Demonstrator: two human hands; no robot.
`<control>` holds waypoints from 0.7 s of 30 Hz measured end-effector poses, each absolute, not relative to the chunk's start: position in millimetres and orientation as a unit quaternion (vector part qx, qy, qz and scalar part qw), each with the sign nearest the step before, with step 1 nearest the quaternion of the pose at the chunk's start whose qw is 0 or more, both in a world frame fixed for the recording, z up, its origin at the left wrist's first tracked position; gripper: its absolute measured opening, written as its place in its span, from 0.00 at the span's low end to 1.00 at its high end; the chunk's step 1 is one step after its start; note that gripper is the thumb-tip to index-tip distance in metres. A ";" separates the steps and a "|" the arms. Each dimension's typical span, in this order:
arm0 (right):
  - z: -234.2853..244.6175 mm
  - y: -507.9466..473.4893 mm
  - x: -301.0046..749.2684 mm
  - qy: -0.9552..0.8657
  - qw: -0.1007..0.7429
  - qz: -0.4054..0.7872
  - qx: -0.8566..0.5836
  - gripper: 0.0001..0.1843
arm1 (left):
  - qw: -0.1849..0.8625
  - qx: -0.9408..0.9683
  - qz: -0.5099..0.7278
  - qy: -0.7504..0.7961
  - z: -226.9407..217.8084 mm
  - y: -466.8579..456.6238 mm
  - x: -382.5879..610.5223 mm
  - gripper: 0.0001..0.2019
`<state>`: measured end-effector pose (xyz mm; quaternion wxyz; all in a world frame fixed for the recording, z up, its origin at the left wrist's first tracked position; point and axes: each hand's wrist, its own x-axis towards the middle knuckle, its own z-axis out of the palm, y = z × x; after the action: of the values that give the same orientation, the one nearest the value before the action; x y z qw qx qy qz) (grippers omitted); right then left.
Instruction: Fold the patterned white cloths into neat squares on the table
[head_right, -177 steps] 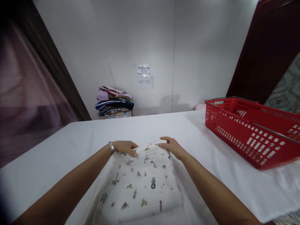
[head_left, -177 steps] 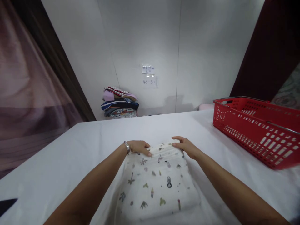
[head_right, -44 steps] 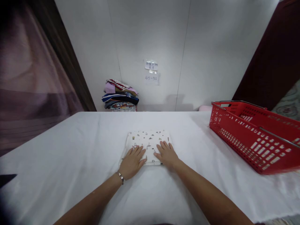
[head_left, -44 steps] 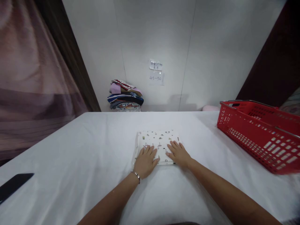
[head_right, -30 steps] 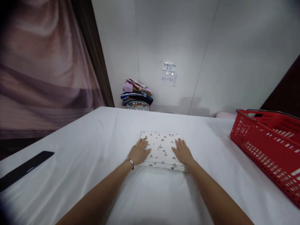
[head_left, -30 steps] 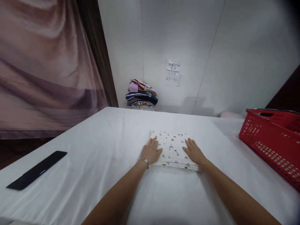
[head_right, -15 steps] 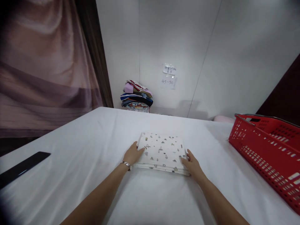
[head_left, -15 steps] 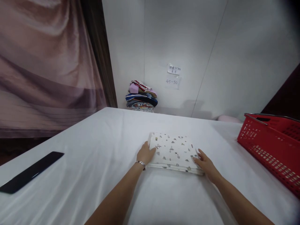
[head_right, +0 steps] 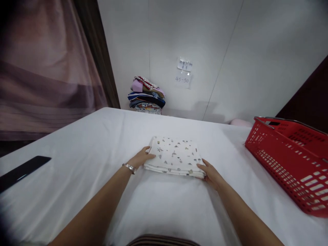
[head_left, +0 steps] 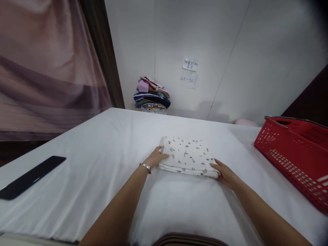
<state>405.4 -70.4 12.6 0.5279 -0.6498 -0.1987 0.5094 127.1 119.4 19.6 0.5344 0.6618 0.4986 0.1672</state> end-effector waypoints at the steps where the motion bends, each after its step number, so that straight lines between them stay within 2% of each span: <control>1: 11.9 -71.6 405.8 -0.198 0.532 0.500 -0.654 0.42 | 0.551 0.651 0.166 0.496 20.2 118.4 127.7 0.40; 8: 15.3 -77.2 401.4 -0.209 0.540 0.471 -0.666 0.42 | 0.556 0.629 0.150 0.522 10.7 114.2 126.7 0.39; 12: 13.0 -80.2 402.2 -0.265 0.495 0.457 -0.690 0.41 | 0.509 0.655 0.153 0.537 9.6 110.4 119.6 0.40; 15: 12.0 -84.7 406.0 -0.357 0.403 0.306 -0.785 0.40 | 0.395 0.715 0.173 0.551 16.2 100.7 113.5 0.39; 18: 16.3 -89.0 402.0 -0.492 0.335 0.083 -0.799 0.30 | 0.245 0.787 0.246 0.510 24.6 84.6 110.6 0.30; 21: 22.8 -87.7 384.2 -0.624 0.313 0.033 -0.716 0.19 | 0.177 0.867 0.273 0.377 28.9 68.3 113.7 0.17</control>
<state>384.2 -87.7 22.8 0.3131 -0.7156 -0.6235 0.0330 113.7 68.3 28.9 0.1766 0.8673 0.3770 0.2728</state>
